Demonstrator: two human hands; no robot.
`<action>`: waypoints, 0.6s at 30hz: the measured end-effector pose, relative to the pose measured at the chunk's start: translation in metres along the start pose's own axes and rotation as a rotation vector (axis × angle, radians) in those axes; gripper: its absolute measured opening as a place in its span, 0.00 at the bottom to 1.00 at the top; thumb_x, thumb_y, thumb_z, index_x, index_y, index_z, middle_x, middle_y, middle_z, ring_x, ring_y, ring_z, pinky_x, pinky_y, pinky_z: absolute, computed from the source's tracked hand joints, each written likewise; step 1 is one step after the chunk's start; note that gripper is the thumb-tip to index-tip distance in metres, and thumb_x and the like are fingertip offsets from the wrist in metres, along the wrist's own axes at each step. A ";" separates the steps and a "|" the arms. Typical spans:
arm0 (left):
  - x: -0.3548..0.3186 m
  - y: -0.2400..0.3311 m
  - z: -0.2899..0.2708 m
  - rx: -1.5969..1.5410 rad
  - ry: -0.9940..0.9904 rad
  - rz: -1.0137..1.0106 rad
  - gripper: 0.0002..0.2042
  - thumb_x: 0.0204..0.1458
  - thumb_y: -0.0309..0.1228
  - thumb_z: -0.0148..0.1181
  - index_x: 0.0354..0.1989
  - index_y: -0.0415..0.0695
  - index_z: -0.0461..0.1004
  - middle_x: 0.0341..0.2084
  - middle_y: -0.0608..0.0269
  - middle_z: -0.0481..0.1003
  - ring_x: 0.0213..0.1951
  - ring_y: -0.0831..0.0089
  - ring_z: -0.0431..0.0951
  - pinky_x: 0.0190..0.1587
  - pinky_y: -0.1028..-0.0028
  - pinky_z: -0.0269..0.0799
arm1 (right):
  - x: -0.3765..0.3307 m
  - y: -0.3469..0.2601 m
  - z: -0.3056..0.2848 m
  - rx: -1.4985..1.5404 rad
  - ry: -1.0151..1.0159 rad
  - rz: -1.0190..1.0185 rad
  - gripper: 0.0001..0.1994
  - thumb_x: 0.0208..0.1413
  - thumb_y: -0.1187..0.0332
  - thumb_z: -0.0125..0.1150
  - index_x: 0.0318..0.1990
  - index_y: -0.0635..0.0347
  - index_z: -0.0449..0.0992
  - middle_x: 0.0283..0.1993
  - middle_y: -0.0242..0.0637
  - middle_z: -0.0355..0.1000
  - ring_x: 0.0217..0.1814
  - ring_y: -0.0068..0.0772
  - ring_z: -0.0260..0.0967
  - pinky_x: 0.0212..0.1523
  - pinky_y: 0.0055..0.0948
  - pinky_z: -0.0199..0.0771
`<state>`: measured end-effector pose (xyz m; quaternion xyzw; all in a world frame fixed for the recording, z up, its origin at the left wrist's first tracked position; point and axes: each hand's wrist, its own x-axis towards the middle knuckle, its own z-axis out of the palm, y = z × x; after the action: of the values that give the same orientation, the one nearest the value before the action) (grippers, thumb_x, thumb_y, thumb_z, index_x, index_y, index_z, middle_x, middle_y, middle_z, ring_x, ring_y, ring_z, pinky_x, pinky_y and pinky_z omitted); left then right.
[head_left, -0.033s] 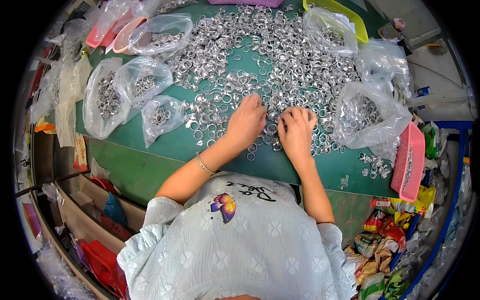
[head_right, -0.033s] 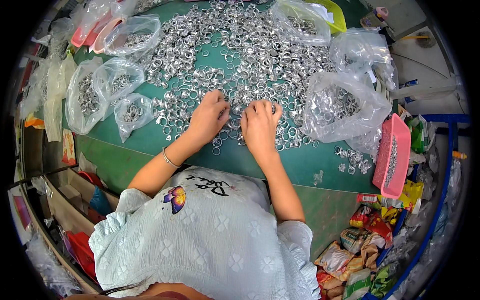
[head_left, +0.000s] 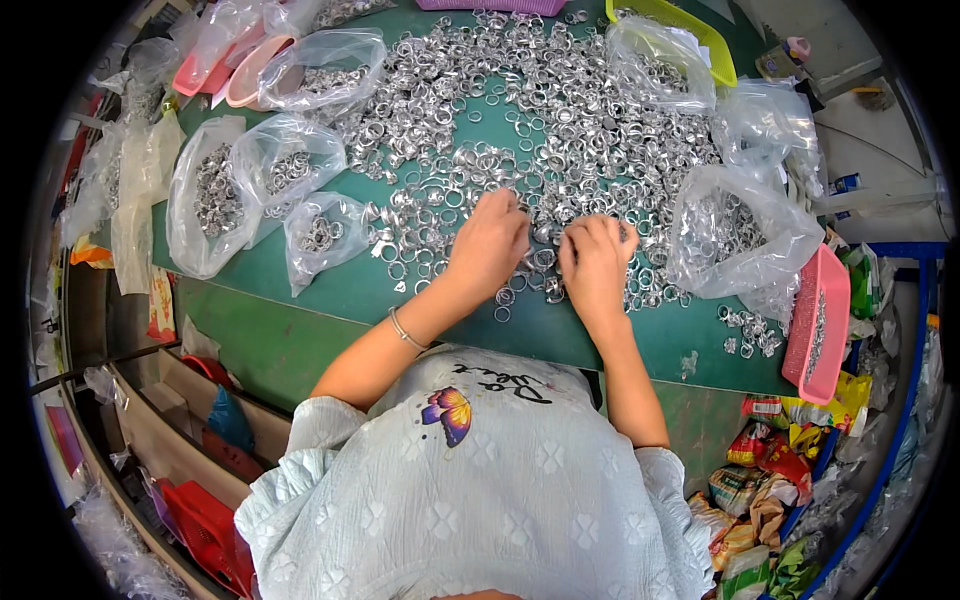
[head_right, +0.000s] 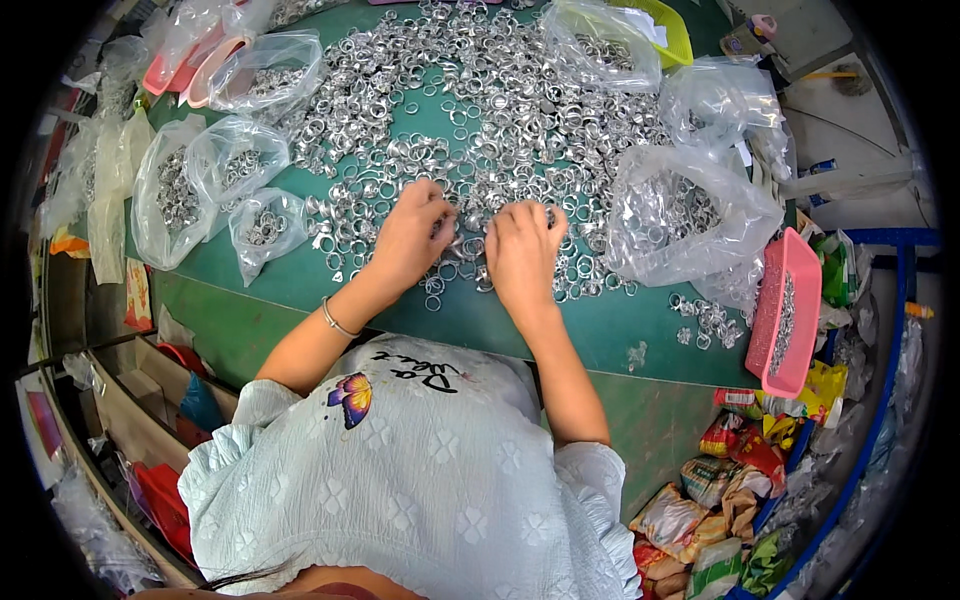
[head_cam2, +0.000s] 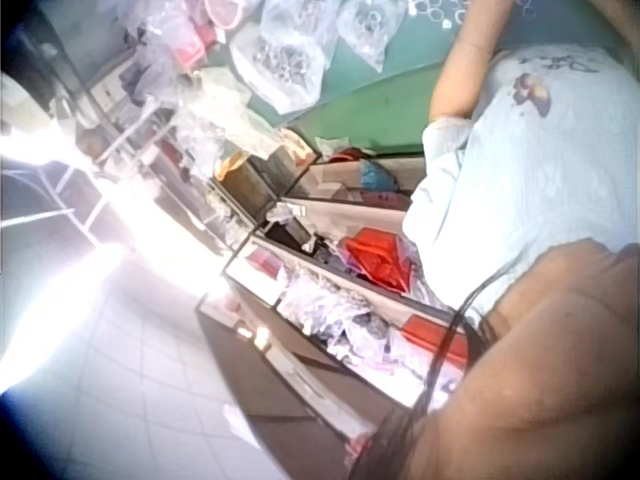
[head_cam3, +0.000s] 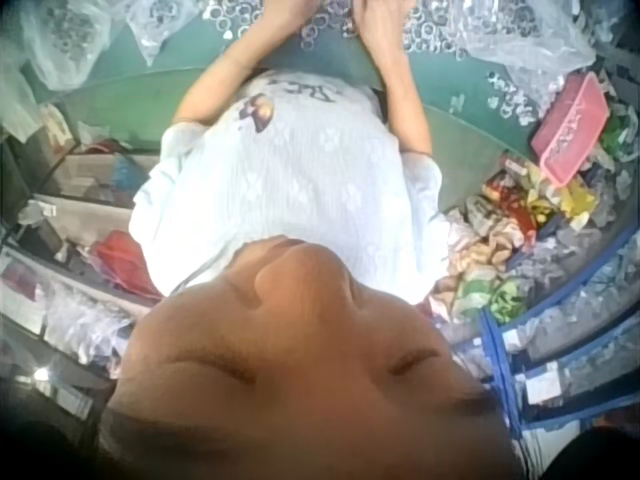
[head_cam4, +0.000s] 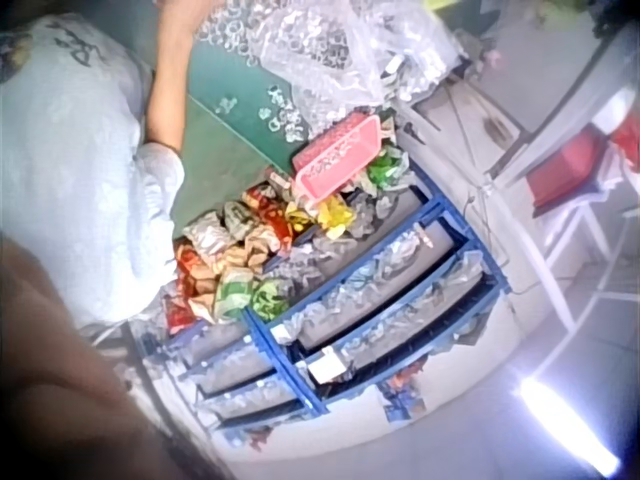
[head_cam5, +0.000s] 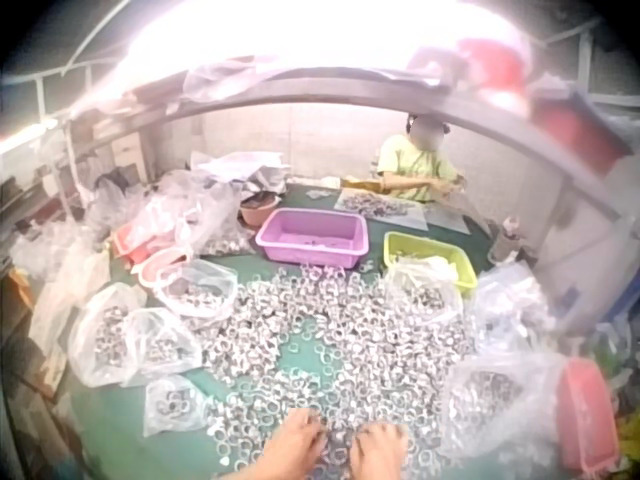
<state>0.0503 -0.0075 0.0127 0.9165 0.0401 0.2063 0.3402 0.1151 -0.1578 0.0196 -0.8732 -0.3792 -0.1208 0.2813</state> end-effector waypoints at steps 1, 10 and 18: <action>0.000 0.000 -0.005 -0.026 0.049 -0.020 0.06 0.39 0.20 0.58 0.28 0.38 0.72 0.30 0.57 0.65 0.35 0.60 0.66 0.37 0.67 0.66 | 0.001 0.002 -0.001 0.024 0.042 0.010 0.04 0.46 0.73 0.57 0.29 0.63 0.73 0.34 0.36 0.68 0.42 0.35 0.63 0.52 0.41 0.51; -0.007 0.029 -0.026 -0.535 -0.109 -0.258 0.13 0.42 0.24 0.64 0.39 0.40 0.74 0.27 0.67 0.69 0.29 0.79 0.66 0.31 0.78 0.64 | -0.008 -0.008 -0.017 1.120 -0.032 0.665 0.06 0.54 0.73 0.55 0.35 0.66 0.74 0.32 0.30 0.73 0.29 0.15 0.64 0.32 0.15 0.63; -0.014 0.033 -0.025 -0.722 -0.102 -0.369 0.07 0.44 0.24 0.62 0.33 0.38 0.76 0.29 0.68 0.74 0.27 0.85 0.67 0.27 0.84 0.60 | -0.016 -0.018 -0.015 1.385 -0.049 0.667 0.06 0.55 0.72 0.53 0.36 0.66 0.72 0.30 0.31 0.72 0.31 0.18 0.66 0.35 0.17 0.65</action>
<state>0.0247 -0.0206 0.0463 0.7248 0.1118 0.0969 0.6729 0.0916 -0.1659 0.0323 -0.5685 -0.0909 0.2550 0.7769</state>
